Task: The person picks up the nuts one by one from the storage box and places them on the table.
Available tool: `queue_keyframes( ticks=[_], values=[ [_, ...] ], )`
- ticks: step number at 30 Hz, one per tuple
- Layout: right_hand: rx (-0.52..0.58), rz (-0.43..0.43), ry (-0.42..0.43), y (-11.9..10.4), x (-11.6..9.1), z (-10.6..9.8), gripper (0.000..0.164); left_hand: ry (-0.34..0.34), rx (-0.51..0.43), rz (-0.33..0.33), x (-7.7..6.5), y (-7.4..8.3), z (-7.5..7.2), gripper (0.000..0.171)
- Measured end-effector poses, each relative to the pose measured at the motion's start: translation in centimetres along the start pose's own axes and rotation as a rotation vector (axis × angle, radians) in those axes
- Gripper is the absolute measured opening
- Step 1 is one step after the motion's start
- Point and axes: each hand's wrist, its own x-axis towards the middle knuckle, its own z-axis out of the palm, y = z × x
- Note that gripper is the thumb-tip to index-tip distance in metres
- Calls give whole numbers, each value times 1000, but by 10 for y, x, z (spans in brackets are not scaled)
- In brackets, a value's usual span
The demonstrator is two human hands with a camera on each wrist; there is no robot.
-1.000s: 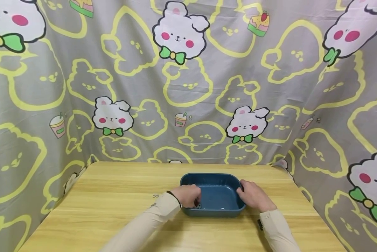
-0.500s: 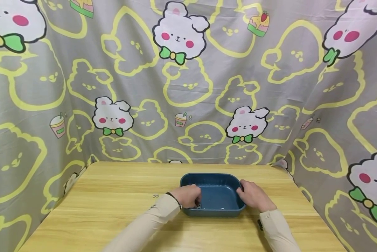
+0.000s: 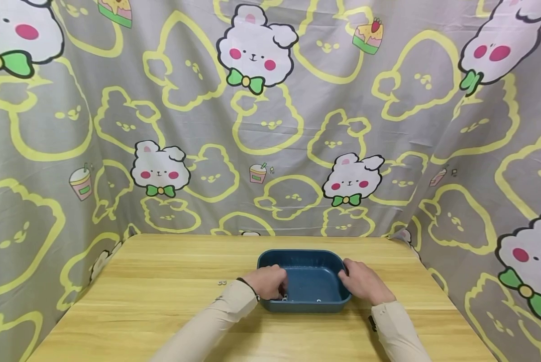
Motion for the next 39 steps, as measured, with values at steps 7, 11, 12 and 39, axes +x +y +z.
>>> queue_keyframes(
  ticks=[7, 11, 12, 39],
  values=[
    [-1, 6, -4, 0, 0, 0, 16, -2, -3, -9, 1, -1, 2, 7],
    [1, 0, -3, -1, 0, -1, 18, 17, -11, -10, 1, -2, 2, 11],
    [0, 0, -3, -1, 0, -1, 18, 21, -10, -10, 1, -3, 2, 12],
    [10, 14, -16, -3, 0, -1, 19, 25, 10, -35, 2, -5, 4, 7]
  ],
)
